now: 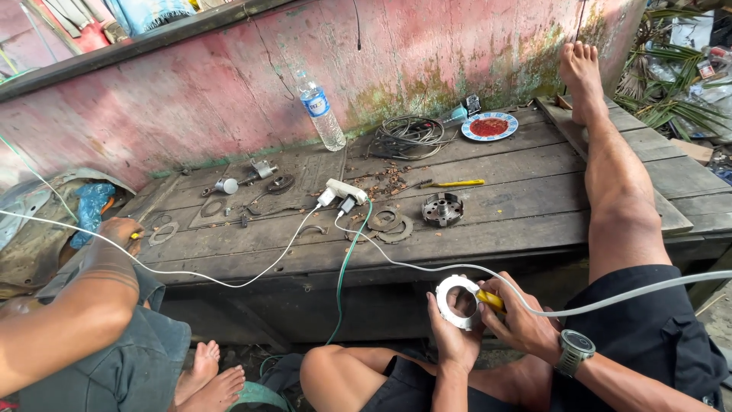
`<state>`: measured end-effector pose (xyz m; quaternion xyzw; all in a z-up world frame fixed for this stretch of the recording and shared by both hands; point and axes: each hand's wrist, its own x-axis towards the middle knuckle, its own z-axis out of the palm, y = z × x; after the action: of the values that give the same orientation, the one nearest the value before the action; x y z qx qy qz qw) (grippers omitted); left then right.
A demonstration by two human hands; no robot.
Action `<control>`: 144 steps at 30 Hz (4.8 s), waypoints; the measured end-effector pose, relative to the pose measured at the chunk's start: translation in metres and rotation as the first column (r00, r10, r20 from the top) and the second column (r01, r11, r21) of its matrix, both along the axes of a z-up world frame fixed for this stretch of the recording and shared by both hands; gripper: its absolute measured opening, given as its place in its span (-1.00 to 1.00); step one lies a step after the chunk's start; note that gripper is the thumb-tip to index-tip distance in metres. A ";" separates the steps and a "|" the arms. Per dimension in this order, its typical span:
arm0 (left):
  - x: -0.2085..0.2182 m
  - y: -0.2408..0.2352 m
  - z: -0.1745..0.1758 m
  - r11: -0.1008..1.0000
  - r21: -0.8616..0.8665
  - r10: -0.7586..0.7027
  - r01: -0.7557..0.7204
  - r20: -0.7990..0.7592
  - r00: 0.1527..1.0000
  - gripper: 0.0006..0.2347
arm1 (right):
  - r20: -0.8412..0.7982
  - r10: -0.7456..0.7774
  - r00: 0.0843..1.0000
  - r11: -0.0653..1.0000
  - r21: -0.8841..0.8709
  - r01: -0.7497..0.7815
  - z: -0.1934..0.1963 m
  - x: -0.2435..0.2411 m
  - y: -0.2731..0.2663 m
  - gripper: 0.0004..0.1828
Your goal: Inspecting and manipulating a motorcycle stator coil on a workbench to check wiring and connections.
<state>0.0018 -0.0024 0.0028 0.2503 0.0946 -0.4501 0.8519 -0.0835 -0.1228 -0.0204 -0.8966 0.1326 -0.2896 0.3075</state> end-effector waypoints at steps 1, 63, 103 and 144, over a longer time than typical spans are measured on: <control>0.000 0.000 -0.001 1.000 -0.005 0.000 0.000 0.004 1.000 -0.36 | 0.008 -0.017 1.000 1.000 -0.012 0.017 0.000 0.000 0.001 -0.65; 0.010 -0.016 -0.035 0.998 -0.047 -0.041 0.041 -0.017 0.999 -0.51 | 0.163 -0.107 0.981 0.986 -0.110 0.125 0.013 0.004 -0.009 -0.74; -0.002 -0.023 -0.016 0.992 0.119 -0.043 0.035 0.069 0.997 -0.58 | 0.232 -0.077 0.970 0.945 -0.295 0.145 0.017 0.000 -0.006 -0.87; 0.009 -0.021 -0.056 0.986 -0.049 -0.152 0.162 0.170 0.974 -0.50 | 0.028 -0.050 0.998 0.974 -0.219 0.055 -0.003 0.005 -0.006 -0.79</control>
<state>0.0107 -0.0236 -0.0533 0.2668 -0.0108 -0.4964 0.8260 -0.0784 -0.1287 -0.0230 -0.9181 0.1200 -0.3204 0.2001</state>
